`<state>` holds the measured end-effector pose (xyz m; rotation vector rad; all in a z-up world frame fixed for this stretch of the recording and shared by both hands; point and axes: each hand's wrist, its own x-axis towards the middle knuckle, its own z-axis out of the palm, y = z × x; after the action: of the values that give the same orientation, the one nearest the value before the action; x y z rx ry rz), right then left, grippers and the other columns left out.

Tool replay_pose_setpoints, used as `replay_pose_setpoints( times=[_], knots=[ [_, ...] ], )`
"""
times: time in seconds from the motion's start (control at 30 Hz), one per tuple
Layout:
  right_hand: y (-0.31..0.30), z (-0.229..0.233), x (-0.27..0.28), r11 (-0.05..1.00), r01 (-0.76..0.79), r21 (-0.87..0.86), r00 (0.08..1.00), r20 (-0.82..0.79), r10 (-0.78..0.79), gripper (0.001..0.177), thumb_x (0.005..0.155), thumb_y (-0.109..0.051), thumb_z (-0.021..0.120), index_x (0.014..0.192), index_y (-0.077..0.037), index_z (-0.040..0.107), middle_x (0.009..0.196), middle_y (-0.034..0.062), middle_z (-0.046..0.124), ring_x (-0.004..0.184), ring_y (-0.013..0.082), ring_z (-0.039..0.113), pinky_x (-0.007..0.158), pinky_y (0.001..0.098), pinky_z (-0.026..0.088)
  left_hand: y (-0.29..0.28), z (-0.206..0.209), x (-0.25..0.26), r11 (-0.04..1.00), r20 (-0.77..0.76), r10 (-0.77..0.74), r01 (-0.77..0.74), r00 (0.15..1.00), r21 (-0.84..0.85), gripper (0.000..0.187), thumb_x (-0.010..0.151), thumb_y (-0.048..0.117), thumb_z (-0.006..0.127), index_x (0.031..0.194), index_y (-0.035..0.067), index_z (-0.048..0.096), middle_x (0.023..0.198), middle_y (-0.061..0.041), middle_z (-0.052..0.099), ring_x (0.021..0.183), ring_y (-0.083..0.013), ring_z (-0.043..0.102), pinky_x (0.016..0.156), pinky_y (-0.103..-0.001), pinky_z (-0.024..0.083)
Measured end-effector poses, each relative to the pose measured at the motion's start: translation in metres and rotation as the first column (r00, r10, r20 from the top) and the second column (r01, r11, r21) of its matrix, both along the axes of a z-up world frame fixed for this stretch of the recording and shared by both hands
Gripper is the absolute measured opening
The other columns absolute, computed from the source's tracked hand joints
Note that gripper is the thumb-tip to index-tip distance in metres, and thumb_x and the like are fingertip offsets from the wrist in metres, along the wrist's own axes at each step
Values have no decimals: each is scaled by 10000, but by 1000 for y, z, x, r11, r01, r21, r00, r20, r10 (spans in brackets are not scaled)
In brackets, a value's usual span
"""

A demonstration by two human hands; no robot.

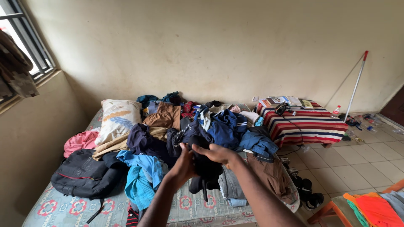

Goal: The person picks up a blue shirt and a pair of grey pants from a pile of clothes on a bed, folds them, and then places the shirt on a chair and the pants inside a closet.

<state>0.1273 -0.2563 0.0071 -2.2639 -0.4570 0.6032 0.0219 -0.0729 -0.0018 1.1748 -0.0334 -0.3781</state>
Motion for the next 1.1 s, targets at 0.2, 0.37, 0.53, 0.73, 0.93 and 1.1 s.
replay_pose_setpoints(
  times=[0.2, 0.37, 0.53, 0.73, 0.93, 1.1],
  knots=[
    [8, 17, -17, 945, 193, 263, 978, -126, -164, 848, 651, -423, 896, 1268, 51, 557, 1089, 184, 697, 969, 253, 715, 774, 367, 619, 5, 5, -7, 990, 5, 46, -46, 999, 130, 1019, 841, 823, 139, 1619, 168, 73, 1680, -188, 225, 1434, -419, 474, 1131, -561, 458],
    [7, 16, -23, 811, 391, 435, 908, -329, -261, 598, 746, -234, 847, 1234, 1, 594, 1065, 119, 696, 907, 191, 709, 809, 371, 609, 32, -12, -5, 923, 57, 168, -177, 984, 341, 899, 847, 725, 351, 1556, 176, 425, 1570, -180, 464, 1223, -420, 607, 976, -509, 561],
    [13, 37, -59, 682, 398, 614, 850, -526, -23, 387, 783, -217, 752, 1089, 13, 705, 997, 122, 764, 829, 225, 748, 771, 370, 615, 58, -37, -8, 714, -7, 456, -361, 890, 600, 897, 911, 676, 576, 1519, 49, 370, 1445, -249, 562, 1250, -353, 604, 1010, -470, 511],
    [27, 43, -92, 567, 331, 754, 826, -523, 213, 484, 802, -220, 753, 1237, -22, 675, 1093, 88, 769, 930, 181, 751, 871, 325, 612, 85, -15, -44, 871, -168, 490, -475, 855, 123, 829, 928, 614, 628, 1478, 26, 429, 1404, -181, 570, 1246, -287, 596, 1028, -429, 504],
    [26, 40, -108, 700, 128, 703, 962, -260, 85, 741, 763, -240, 839, 1422, -52, 555, 1329, 131, 646, 1236, 251, 619, 1043, 357, 520, 92, -6, -68, 843, -89, 537, -528, 839, 103, 706, 896, 562, 657, 1298, -17, 645, 1116, -122, 741, 977, -220, 706, 888, -372, 574],
    [19, 43, -127, 908, 117, 402, 993, -15, -121, 1009, 682, -367, 866, 1552, -232, 374, 1510, 108, 495, 1383, 292, 510, 1096, 476, 461, 79, -5, -77, 875, -53, 471, -459, 881, 153, 649, 870, 502, 694, 1277, -2, 659, 1053, -122, 759, 910, -209, 725, 826, -374, 593]
  ],
)
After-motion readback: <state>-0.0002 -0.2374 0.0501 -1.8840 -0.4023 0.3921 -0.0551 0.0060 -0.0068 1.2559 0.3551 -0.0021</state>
